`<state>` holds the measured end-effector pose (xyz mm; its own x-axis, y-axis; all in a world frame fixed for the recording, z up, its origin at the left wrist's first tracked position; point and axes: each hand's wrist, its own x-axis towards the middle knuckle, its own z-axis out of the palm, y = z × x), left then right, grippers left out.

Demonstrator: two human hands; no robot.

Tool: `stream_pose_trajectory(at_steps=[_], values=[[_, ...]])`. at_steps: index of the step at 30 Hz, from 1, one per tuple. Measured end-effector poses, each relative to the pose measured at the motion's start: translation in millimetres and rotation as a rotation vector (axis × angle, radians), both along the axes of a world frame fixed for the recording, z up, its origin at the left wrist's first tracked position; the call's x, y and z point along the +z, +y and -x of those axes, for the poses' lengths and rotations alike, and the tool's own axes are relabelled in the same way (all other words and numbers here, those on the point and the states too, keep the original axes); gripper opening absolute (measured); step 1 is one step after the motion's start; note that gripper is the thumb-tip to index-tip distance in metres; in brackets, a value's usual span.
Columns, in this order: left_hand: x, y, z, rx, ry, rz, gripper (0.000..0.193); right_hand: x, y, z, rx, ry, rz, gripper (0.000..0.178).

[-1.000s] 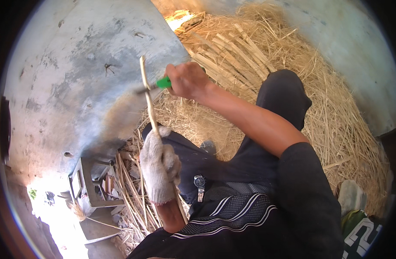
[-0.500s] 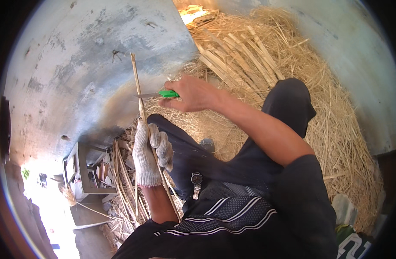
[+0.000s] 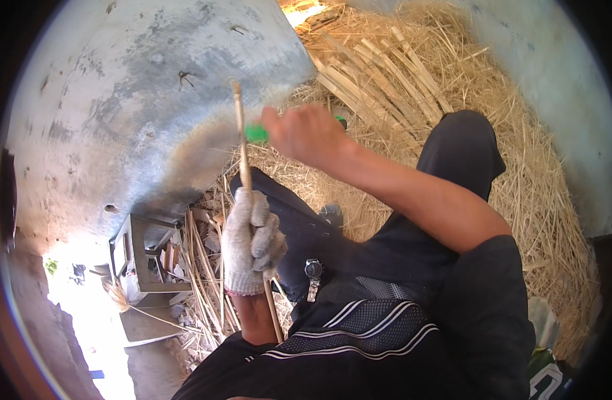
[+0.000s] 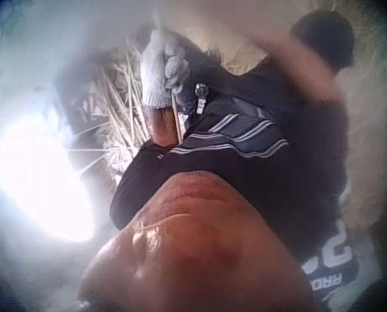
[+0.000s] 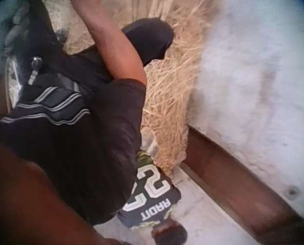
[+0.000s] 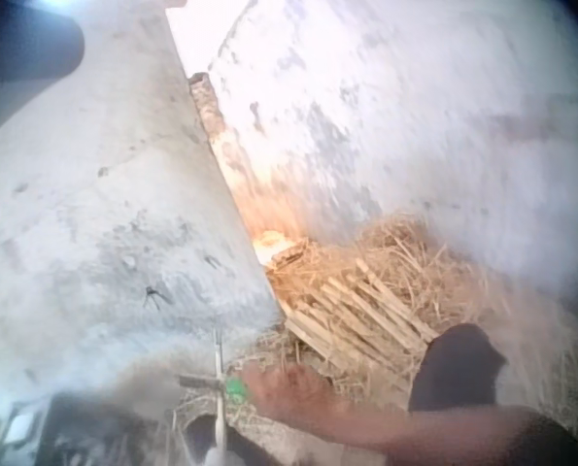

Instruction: The person sits on a bed of straw and uses a green utility knife to split long bamboo poles into thin strips. They hold the pole with a gloved left hand and shave the material with the right hand, occasionally switching to a curved blade to separate the strips further.

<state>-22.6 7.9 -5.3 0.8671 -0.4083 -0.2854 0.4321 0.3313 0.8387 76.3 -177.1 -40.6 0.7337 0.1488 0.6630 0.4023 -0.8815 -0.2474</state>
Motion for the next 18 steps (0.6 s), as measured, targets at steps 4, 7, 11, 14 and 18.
stream_pose_trajectory(at_steps=[4, 7, 11, 14, 18], values=[[-8.1, -6.3, 8.2, -0.012, 0.044, 0.036, 0.043, -6.4, -16.7, -32.5, -0.064, -0.171, 0.003, 0.027], [-18.6, 2.7, -2.4, -0.05, 0.097, 0.194, 0.041, -7.4, -18.6, -36.3, 0.098, 0.039, -0.177, 0.026], [-18.3, 21.0, -12.6, -0.09, 0.135, 0.394, 0.044, 0.3, -15.0, -16.3, 0.438, 0.296, -0.12, 0.024], [-16.9, 23.5, -16.9, -0.149, 0.164, 0.416, 0.045, -4.7, -2.5, 4.9, 0.389, 0.024, -0.005, 0.021], [-14.5, 15.6, -9.6, -0.294, 0.25, 0.567, 0.048, -12.6, 0.5, 4.0, 0.322, -0.104, -0.046, 0.024]])
